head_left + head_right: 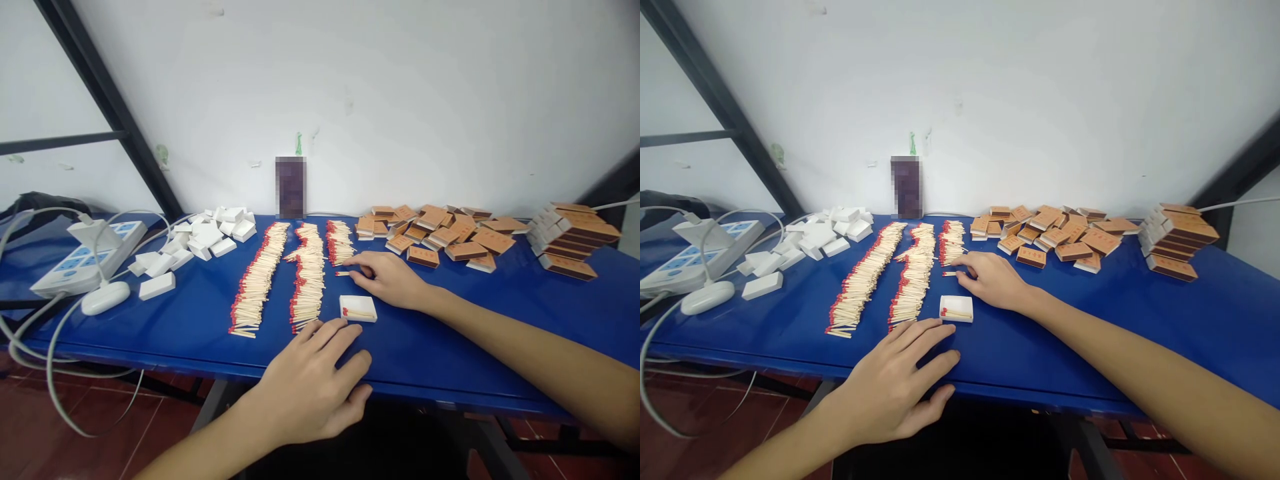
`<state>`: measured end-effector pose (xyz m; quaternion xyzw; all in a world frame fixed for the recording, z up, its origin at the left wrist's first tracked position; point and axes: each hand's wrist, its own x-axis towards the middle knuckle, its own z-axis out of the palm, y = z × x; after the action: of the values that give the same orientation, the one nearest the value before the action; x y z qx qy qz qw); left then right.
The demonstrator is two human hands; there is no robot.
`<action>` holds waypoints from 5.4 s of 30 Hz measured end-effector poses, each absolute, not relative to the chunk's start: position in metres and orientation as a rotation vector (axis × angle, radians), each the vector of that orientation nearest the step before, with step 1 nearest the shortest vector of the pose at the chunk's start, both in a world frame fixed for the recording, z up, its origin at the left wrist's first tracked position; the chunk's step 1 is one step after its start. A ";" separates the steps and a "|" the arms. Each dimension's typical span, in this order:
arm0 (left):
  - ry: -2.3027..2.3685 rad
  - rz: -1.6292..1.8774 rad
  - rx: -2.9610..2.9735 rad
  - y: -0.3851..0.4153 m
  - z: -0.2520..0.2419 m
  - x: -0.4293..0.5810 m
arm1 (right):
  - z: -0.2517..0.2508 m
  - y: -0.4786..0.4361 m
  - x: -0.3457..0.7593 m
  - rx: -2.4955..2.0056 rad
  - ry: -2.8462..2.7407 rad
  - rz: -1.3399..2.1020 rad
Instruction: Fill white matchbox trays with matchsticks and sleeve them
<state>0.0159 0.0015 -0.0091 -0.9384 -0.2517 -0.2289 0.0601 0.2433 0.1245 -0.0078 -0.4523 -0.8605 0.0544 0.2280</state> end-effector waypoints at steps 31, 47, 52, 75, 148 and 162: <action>-0.764 -0.681 -2.847 0.002 -0.009 0.016 | -0.007 0.123 0.243 -1.213 -2.374 0.143; -0.763 -0.693 -2.836 0.002 -0.009 0.016 | -0.009 0.124 0.244 -1.172 -2.404 0.114; -0.762 -0.692 -2.836 0.002 -0.009 0.016 | -0.008 0.124 0.245 -1.174 -2.436 0.110; -0.764 -0.690 -2.834 0.002 -0.010 0.016 | -0.011 0.125 0.246 -1.139 -2.412 0.144; -0.769 -0.679 -2.843 0.002 -0.010 0.016 | -0.005 0.122 0.240 -1.216 -2.342 0.258; -0.769 -0.678 -2.836 0.002 -0.010 0.016 | -0.006 0.120 0.243 -1.187 -2.362 0.262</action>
<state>0.0157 0.0020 -0.0100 -0.9386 -0.2545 -0.2245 0.0629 0.2430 0.1205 -0.0060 -0.4337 -0.8632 0.0958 0.2400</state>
